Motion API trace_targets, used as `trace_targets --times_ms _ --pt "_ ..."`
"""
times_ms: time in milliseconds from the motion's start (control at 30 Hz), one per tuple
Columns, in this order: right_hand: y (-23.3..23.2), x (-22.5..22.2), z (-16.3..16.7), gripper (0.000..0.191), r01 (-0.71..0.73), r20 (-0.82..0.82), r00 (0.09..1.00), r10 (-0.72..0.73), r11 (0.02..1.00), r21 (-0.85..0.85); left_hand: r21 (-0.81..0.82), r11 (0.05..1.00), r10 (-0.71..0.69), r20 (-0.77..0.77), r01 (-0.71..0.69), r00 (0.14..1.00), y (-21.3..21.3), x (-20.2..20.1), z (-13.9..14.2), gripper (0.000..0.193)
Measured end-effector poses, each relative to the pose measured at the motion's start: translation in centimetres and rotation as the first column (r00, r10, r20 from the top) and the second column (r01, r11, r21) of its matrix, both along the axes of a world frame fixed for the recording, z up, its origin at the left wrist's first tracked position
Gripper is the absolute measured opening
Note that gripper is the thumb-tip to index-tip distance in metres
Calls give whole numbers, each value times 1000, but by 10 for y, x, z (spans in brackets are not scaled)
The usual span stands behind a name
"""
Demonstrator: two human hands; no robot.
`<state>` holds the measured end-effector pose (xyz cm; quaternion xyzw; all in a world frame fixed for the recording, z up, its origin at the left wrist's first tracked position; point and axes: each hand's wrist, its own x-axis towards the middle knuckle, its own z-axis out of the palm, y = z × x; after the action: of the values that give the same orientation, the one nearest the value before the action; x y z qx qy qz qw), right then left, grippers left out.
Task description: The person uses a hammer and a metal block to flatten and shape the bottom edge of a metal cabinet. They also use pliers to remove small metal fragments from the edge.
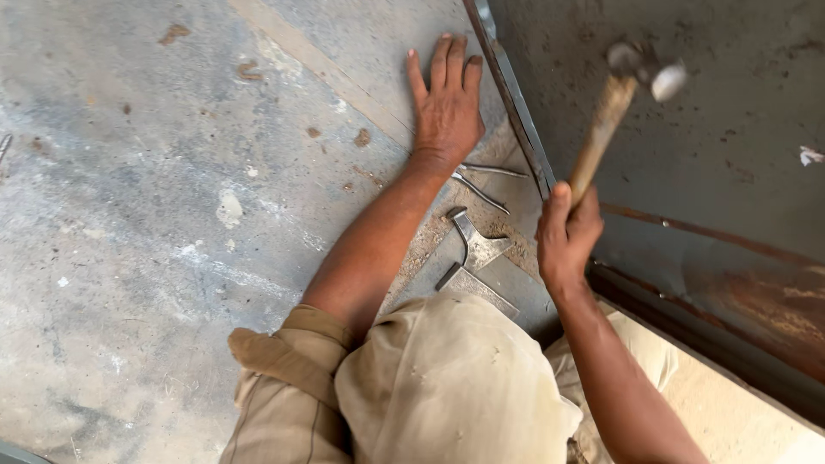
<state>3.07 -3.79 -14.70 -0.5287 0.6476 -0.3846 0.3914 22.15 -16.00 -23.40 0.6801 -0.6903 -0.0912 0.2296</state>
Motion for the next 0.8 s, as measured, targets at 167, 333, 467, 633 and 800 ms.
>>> trace_targets --times_ms 167,333,467,633,800 --pt "63 -47 -6 35 71 -35 997 -71 997 -15 -120 962 -241 44 245 970 7 -7 -5 57" --pt "53 -59 -33 36 -146 -720 661 213 977 156 -149 952 -252 116 268 961 7 -8 -1 52" --pt "59 -60 -34 44 93 -564 819 104 946 310 -85 927 -349 157 365 924 11 -9 -5 55" --pt "64 -62 -20 43 73 -475 879 48 970 233 -98 785 -569 276 611 775 11 -18 -14 49" --pt "80 -71 -19 41 80 -524 849 70 963 258 15 756 -641 222 655 735 12 -24 -14 51"
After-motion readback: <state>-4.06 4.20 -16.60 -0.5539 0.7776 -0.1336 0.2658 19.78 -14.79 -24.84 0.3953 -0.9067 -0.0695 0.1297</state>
